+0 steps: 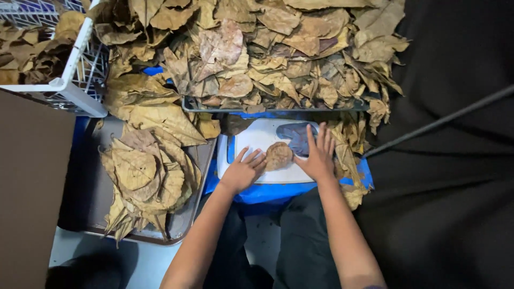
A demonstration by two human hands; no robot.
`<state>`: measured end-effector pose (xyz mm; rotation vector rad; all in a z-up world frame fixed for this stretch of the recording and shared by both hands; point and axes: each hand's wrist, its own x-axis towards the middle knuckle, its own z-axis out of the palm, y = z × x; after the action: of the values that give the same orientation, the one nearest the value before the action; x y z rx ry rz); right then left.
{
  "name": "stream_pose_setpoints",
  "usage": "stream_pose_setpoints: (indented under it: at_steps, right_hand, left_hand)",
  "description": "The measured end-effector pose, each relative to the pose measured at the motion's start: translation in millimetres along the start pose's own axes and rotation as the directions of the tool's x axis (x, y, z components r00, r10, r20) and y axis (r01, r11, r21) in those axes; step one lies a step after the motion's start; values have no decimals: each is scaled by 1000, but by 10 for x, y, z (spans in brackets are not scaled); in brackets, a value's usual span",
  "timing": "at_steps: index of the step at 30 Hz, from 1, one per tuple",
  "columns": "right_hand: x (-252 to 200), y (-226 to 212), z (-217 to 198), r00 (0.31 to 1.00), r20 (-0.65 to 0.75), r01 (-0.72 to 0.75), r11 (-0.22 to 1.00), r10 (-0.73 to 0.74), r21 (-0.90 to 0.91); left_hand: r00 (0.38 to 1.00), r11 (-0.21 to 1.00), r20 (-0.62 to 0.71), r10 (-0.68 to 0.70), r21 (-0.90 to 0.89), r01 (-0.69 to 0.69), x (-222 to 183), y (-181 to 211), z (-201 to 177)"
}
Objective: Wiping a white rectangular board clean using a cloth while sitting on the floor surrounded by dried leaves.
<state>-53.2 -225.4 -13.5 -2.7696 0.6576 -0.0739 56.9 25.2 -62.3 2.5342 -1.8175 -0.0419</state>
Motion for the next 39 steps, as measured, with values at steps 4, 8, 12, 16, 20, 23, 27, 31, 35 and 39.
stream_pose_setpoints:
  at_steps: [4, 8, 12, 16, 20, 23, 27, 31, 35, 39]
  right_hand:
    - [-8, 133, 91, 994, 106, 2, 999, -5, 33]
    - [-128, 79, 11, 997, -79, 0, 987, 13, 162]
    - [-324, -180, -61, 888, -437, 265, 937, -145, 227]
    - [-402, -413, -127, 893, 85, 431, 894, -442, 127]
    - [-354, -551, -96, 803, 382, 513, 857, -457, -53]
    - [-252, -485, 3, 809, 392, 497, 866, -438, -59]
    - [-150, -269, 120, 906, 186, 385, 923, -379, 4]
    - [-127, -175, 62, 968, 138, 212, 977, -207, -20]
    - [-213, -193, -36, 997, 10, 77, 995, -78, 56]
    - [-426, -492, -235, 963, -81, 268, 933, -256, 238]
  left_hand:
    - [1000, 999, -20, 5, 52, -4, -16, 74, -106]
    - [999, 997, 33, -7, 73, 5, -13, 132, -209]
    - [998, 993, 60, -9, 115, 2, -23, 155, -315]
    - [991, 993, 135, -8, 114, -8, 13, 126, -114]
    - [999, 989, 36, -7, 149, 1, -10, 130, -83]
    - [995, 992, -96, -1, 129, 13, -12, 131, -67]
    - [999, 992, 22, 23, 120, -26, -36, 142, -212]
    - [996, 991, 83, 29, 127, -39, -58, 184, -467]
    - [996, 990, 89, 1, 138, -13, -73, 171, -500]
    - [996, 995, 15, -90, 40, 89, -73, 132, -455]
